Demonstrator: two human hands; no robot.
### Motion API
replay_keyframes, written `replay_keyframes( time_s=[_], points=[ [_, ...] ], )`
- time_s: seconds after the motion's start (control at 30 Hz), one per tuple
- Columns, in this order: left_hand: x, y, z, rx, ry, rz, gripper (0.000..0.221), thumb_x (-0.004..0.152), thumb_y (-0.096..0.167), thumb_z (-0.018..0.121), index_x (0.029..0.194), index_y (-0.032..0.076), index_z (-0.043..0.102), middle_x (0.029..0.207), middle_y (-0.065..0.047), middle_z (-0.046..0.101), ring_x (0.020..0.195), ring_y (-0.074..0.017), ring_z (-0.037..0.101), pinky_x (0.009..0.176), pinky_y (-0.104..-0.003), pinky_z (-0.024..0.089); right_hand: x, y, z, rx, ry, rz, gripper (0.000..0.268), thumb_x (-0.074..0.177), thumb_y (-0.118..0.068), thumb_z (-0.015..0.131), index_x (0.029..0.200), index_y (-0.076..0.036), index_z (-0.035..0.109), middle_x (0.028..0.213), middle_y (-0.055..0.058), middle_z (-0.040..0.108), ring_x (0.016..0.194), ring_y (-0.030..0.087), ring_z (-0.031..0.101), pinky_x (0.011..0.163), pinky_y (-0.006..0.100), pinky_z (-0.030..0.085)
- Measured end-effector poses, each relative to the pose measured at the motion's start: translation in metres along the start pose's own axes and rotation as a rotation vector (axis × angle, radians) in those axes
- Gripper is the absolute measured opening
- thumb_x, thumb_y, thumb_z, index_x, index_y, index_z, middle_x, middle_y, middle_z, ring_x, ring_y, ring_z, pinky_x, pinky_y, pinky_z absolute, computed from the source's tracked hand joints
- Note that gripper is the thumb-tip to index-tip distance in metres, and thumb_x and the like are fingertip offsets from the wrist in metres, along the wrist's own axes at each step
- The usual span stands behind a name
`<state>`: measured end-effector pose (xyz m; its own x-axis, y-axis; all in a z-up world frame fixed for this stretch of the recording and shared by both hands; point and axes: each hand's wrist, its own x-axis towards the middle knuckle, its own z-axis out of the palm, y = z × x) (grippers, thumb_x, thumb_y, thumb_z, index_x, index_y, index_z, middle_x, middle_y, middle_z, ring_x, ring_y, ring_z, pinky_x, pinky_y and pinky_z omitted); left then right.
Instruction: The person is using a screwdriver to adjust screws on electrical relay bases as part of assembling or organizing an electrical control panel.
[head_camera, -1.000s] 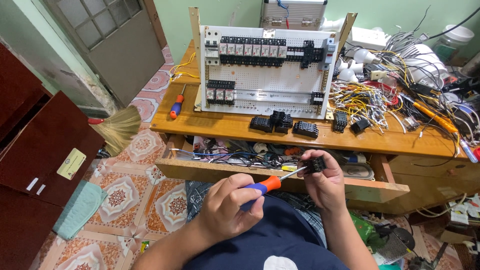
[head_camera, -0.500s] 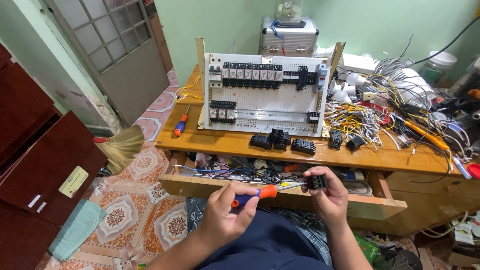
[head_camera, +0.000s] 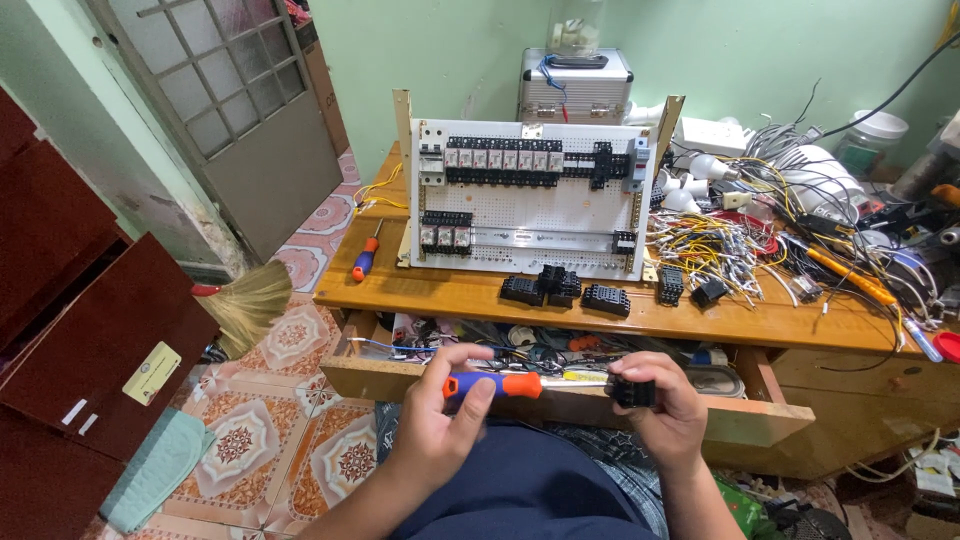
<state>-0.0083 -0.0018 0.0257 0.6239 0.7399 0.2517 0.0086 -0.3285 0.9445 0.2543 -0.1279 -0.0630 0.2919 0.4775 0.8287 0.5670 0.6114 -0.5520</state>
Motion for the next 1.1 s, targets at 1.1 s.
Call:
replay_keyframes(
  time_s=[1.1],
  points=[
    [-0.002,-0.002,-0.005,0.123,0.085,-0.026,0.037,0.096,0.046,0.053,0.096,0.019,0.078,0.068,0.002,0.071,0.051,-0.0094,0.057,0.055,-0.024,0.042,-0.003,0.007,0.004,-0.036,-0.104,-0.064,0.028,0.085,-0.015,0.08,0.111,-0.009,0.069,0.109,0.01,0.073,0.104,0.024,0.073,0.095,0.036,0.064]
  ],
)
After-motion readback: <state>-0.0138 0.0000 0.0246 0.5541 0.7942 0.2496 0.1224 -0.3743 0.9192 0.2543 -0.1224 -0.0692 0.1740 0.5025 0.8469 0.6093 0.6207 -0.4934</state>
